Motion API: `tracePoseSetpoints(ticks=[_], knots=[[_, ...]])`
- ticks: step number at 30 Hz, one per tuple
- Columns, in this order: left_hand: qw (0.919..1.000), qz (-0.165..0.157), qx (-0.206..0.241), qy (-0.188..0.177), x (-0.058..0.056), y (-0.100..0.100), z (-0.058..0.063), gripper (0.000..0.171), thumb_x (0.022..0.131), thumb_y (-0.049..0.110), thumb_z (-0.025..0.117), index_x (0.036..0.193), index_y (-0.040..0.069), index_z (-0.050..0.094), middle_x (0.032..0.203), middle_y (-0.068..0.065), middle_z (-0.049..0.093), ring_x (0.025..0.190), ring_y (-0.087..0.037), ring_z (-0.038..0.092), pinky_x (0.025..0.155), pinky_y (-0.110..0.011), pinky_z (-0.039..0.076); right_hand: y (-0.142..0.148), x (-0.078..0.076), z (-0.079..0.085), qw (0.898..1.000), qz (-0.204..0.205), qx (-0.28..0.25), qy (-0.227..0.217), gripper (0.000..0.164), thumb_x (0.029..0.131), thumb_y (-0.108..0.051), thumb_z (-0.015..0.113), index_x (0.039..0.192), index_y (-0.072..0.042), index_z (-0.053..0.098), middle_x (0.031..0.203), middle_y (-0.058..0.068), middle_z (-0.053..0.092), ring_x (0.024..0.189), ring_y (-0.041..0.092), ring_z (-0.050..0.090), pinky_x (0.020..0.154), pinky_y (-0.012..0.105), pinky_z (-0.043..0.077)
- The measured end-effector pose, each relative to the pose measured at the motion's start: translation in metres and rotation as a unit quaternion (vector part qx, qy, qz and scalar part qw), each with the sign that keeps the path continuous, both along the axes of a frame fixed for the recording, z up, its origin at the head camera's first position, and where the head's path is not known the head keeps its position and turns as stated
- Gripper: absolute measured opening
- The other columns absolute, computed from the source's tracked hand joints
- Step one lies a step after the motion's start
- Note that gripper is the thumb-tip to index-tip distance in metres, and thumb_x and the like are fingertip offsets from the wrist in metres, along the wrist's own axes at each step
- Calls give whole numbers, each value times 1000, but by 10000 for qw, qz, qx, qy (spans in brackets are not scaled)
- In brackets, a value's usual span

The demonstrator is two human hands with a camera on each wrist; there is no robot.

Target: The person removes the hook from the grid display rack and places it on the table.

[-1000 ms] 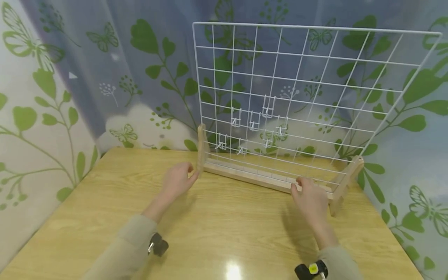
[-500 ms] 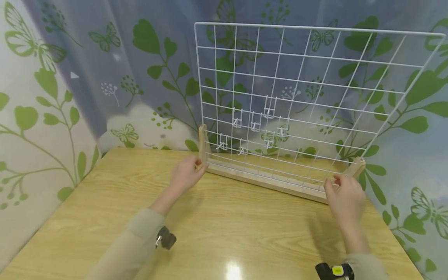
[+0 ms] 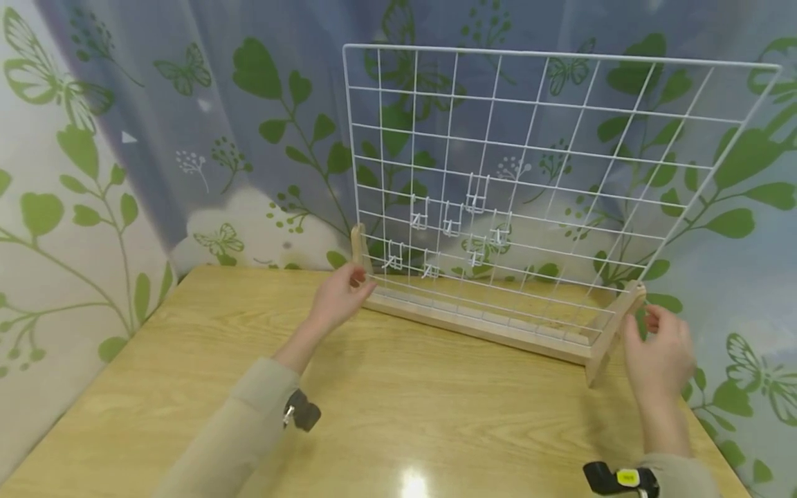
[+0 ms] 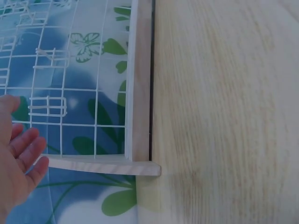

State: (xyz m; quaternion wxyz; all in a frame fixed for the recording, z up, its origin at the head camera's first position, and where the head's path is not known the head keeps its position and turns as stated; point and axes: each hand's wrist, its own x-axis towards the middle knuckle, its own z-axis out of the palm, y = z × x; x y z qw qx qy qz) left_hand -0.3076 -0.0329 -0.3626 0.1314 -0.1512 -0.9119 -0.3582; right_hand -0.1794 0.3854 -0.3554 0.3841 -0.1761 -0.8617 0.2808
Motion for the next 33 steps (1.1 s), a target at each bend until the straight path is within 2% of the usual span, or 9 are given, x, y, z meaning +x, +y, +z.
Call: tracePoseSetpoints(ticks=[3, 5, 10, 13, 15, 20, 25, 29, 33], knots=[[9996, -112, 193, -151, -5, 1, 2, 32, 88, 30, 63, 108, 5, 59, 102, -9, 63, 94, -24, 59, 79, -38, 49, 6, -1, 2, 10000, -6, -89, 15, 38, 89, -14, 54, 119, 9, 54, 98, 14, 54, 81, -11, 30, 84, 45, 30], [9992, -172, 282, -221, -8, 1, 3, 33, 88, 29, 63, 110, 5, 58, 104, -10, 63, 96, -24, 58, 82, -39, 48, 9, -2, 4, 9999, -7, -121, -79, 39, 89, -15, 55, 121, 7, 54, 97, 10, 53, 78, -18, 22, 85, 43, 30], [9985, -251, 363, -316, -13, 3, 6, 38, 89, 29, 62, 116, 3, 56, 111, -13, 62, 100, -26, 58, 86, -39, 47, 11, -7, 11, 9985, 139, -328, -411, 44, 91, -19, 56, 126, 6, 51, 103, 13, 53, 82, -13, 23, 92, 48, 30], [9982, -224, 428, -355, -14, 5, 8, 39, 88, 28, 63, 117, 2, 56, 113, -14, 61, 100, -27, 58, 88, -40, 47, 9, -11, 15, 9972, 175, -536, -489, 46, 91, -22, 57, 128, 4, 50, 100, 9, 53, 80, -12, 26, 94, 46, 29], [9978, -203, 479, -399, -15, 7, 8, 39, 88, 27, 64, 117, 1, 56, 115, -14, 60, 101, -27, 58, 90, -40, 47, 9, -14, 17, 9963, 155, -700, -470, 47, 90, -24, 58, 128, 3, 51, 94, -2, 52, 78, -14, 29, 93, 39, 31], [9971, -265, 526, -479, -17, 12, 8, 40, 88, 24, 65, 118, -1, 55, 118, -16, 59, 109, -30, 55, 95, -41, 44, 11, -20, 19, 9944, 40, -954, -461, 47, 89, -26, 60, 129, -1, 53, 81, -24, 41, 71, -16, 34, 73, 17, 31], [9957, -405, 564, -611, -22, 15, 7, 43, 90, 26, 62, 123, 0, 53, 124, -14, 56, 116, -29, 51, 100, -39, 40, 16, -24, 23, 9931, -62, -930, -709, 50, 91, -31, 58, 131, -2, 51, 89, -15, 44, 69, -15, 32, 70, 18, 30], [9931, -531, 663, -813, -28, 17, 7, 47, 91, 27, 61, 129, 1, 49, 129, -14, 54, 119, -29, 50, 101, -39, 39, 22, -27, 24, 9940, 68, -737, -812, 47, 91, -29, 57, 129, -1, 53, 93, -10, 46, 69, -16, 31, 69, 18, 29], [9880, -569, 930, -1097, -32, 18, 7, 50, 91, 28, 60, 132, 2, 47, 131, -14, 52, 120, -30, 50, 100, -41, 40, 27, -29, 19, 9942, 222, -666, -814, 44, 92, -27, 54, 126, 2, 53, 90, -14, 44, 69, -17, 32, 67, 15, 31]])
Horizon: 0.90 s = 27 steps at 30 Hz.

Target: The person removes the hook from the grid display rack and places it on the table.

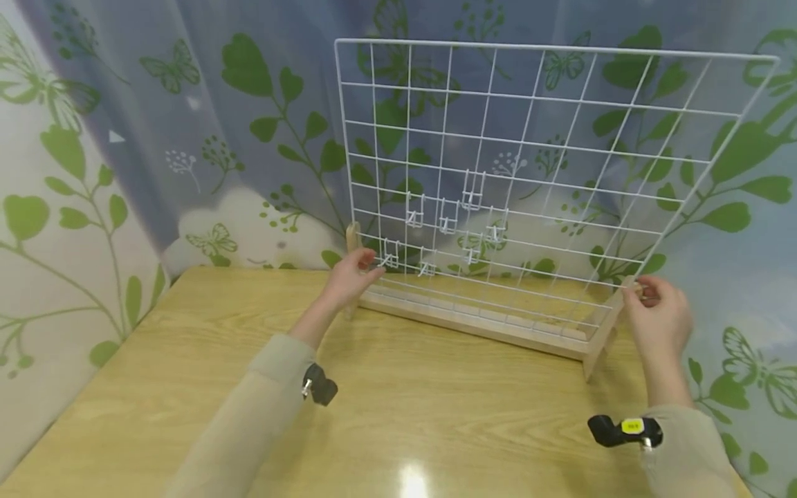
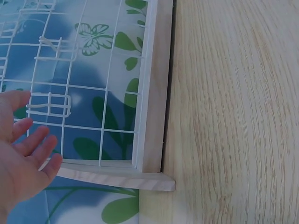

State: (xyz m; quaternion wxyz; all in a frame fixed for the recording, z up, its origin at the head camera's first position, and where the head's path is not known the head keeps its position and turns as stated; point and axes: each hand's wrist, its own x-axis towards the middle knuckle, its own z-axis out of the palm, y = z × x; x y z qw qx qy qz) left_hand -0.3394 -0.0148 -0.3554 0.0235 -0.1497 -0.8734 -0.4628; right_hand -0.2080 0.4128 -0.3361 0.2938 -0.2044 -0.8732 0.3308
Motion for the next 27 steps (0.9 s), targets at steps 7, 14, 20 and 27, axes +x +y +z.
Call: tracePoseSetpoints(ticks=[7, 14, 20, 27], knots=[[9979, 146, 555, -289, -7, 7, 1, 38, 95, 29, 53, 125, 4, 54, 119, -13, 58, 111, -27, 53, 94, -41, 43, 2, -1, -3, 9999, -134, -4, 64, 42, 93, -25, 52, 126, 0, 55, 88, -15, 42, 69, -16, 33, 65, 14, 32], [9971, 417, 633, -95, -10, 17, 4, 31, 94, 24, 55, 113, 1, 61, 108, -14, 63, 99, -26, 58, 85, -37, 48, 1, -3, -3, 9995, -287, -43, 160, 40, 92, -23, 53, 125, 0, 56, 88, -16, 42, 68, -17, 33, 65, 11, 31], [9910, 815, 1017, -320, -12, 22, 7, 30, 93, 23, 57, 110, -1, 63, 103, -15, 65, 92, -28, 60, 79, -36, 49, 1, -4, -3, 9995, -268, -6, 174, 40, 92, -22, 52, 125, -1, 56, 91, -12, 44, 69, -16, 33, 65, 12, 31], [9668, 737, 2181, -1112, -15, 24, 1, 26, 93, 13, 55, 109, -6, 63, 103, -23, 65, 82, -25, 60, 65, -25, 44, 0, -2, -3, 9995, -204, 57, 213, 37, 92, -20, 53, 123, 1, 57, 94, -12, 44, 68, -18, 33, 69, 14, 29]])
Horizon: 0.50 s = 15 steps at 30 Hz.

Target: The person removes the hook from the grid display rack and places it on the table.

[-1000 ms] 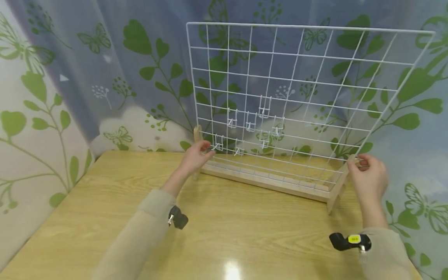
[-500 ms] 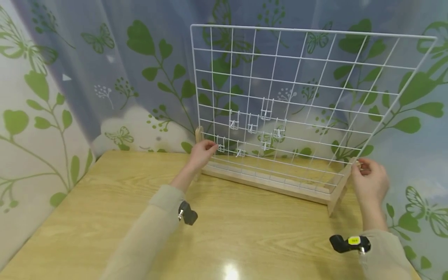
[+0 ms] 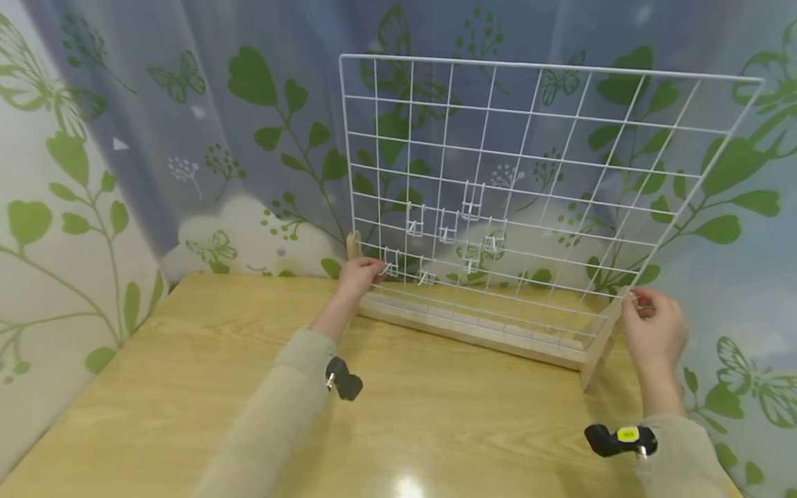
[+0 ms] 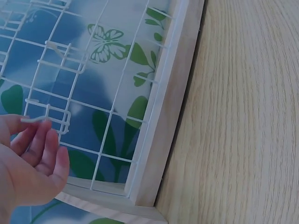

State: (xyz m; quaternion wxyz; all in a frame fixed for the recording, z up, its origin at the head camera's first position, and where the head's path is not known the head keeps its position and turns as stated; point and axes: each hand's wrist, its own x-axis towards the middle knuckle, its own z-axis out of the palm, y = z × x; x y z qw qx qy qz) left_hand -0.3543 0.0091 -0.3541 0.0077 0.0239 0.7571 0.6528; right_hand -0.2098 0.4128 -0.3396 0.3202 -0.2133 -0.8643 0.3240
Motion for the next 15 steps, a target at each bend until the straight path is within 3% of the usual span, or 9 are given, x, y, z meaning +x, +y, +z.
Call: tracePoseSetpoints(ticks=[5, 11, 15], knots=[[9991, -90, 349, -234, -1, 1, -4, 23, 91, 10, 58, 107, -5, 65, 101, -22, 67, 65, -14, 55, 60, -24, 43, 0, 1, -1, 10000, 57, 60, 9, 37, 92, -19, 54, 123, 1, 57, 95, -11, 45, 68, -19, 33, 71, 14, 29], [9966, -209, 670, -430, -2, 4, -3, 25, 90, 8, 59, 111, -5, 63, 100, -20, 67, 66, -12, 56, 79, -37, 49, 1, 1, -3, 9999, 102, 62, 84, 36, 92, -18, 55, 122, 2, 56, 93, -15, 43, 68, -20, 33, 66, 11, 31], [9963, -263, 671, -474, -3, 6, -1, 26, 90, 8, 60, 112, -5, 63, 86, -10, 69, 65, -10, 55, 78, -35, 49, 2, 1, -4, 9998, 86, 78, 132, 36, 91, -18, 55, 121, 2, 57, 90, -19, 41, 68, -21, 33, 64, 8, 31]])
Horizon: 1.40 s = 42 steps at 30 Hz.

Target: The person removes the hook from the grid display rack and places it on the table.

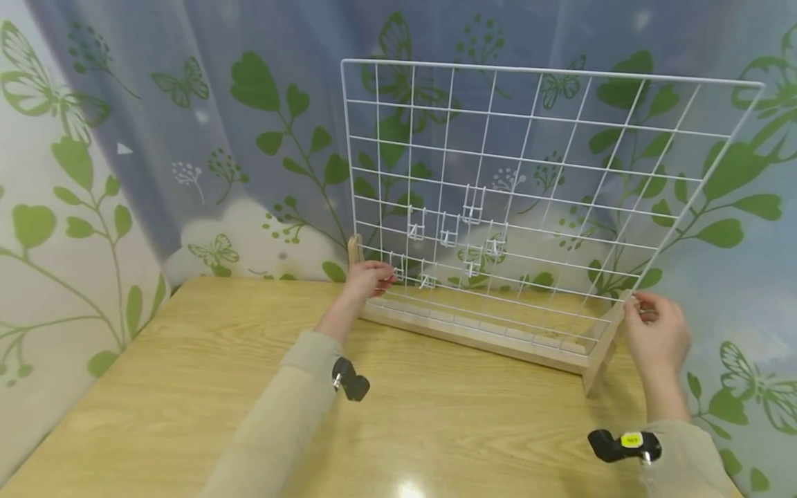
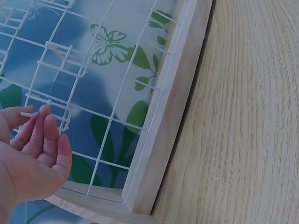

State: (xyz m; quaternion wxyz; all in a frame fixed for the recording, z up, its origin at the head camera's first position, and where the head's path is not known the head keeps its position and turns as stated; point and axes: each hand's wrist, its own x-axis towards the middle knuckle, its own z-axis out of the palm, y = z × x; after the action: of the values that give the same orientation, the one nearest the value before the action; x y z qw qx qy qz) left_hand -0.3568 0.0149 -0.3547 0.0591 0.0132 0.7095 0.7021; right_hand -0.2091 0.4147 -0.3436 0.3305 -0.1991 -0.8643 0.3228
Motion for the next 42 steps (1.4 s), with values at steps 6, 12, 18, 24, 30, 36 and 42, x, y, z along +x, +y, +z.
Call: tracePoseSetpoints(ticks=[6, 12, 18, 24, 30, 36, 42], knots=[[10000, -86, 25, -29, 0, 2, 1, 26, 89, 6, 59, 113, -5, 63, 76, -1, 66, 62, -7, 55, 72, -30, 48, 1, 0, -1, 10000, -27, -2, -48, 36, 92, -18, 55, 122, 2, 57, 89, -21, 41, 68, -21, 33, 66, 10, 30], [9996, -106, 215, -145, 0, 3, 2, 25, 89, 5, 58, 113, -3, 63, 85, -8, 69, 63, -8, 57, 87, -40, 47, 0, 0, 0, 9999, -47, -74, -78, 37, 92, -20, 55, 122, 1, 56, 89, -21, 41, 68, -20, 33, 70, 12, 29], [9986, -104, 448, -251, -2, 4, 2, 25, 89, 1, 57, 112, -5, 63, 90, -13, 69, 65, -10, 59, 80, -31, 51, -1, 0, 0, 10000, -60, -34, -69, 36, 92, -19, 55, 122, 0, 57, 89, -20, 43, 67, -21, 33, 68, 11, 29], [9983, -35, 579, -108, -2, 5, 5, 26, 89, 1, 57, 113, -7, 62, 84, -10, 68, 64, -9, 58, 69, -23, 51, -1, -1, 0, 9999, -107, -73, 1, 35, 91, -19, 56, 121, 0, 57, 87, -23, 41, 66, -21, 33, 65, 9, 30], [9961, -6, 876, 32, -1, 5, 9, 26, 89, 0, 58, 113, -9, 61, 77, -6, 64, 63, -8, 58, 63, -18, 50, 0, -1, -1, 10000, -62, -14, 73, 36, 92, -20, 55, 121, 1, 58, 82, -30, 37, 68, -20, 32, 80, 20, 29], [9955, -12, 944, 15, 2, 1, 13, 25, 89, 0, 58, 113, -9, 61, 79, -7, 66, 62, -8, 58, 64, -20, 50, -2, 0, 0, 9999, -70, -6, 102, 36, 92, -21, 54, 121, 1, 57, 80, -32, 35, 70, -19, 32, 83, 25, 29], [9968, 3, 795, 103, 6, -6, 15, 25, 88, 0, 59, 111, -9, 62, 72, -2, 65, 59, -7, 58, 58, -17, 46, -1, 1, 0, 9999, -36, -96, -15, 38, 93, -21, 53, 124, 1, 56, 80, -32, 34, 71, -19, 31, 94, 34, 30]])
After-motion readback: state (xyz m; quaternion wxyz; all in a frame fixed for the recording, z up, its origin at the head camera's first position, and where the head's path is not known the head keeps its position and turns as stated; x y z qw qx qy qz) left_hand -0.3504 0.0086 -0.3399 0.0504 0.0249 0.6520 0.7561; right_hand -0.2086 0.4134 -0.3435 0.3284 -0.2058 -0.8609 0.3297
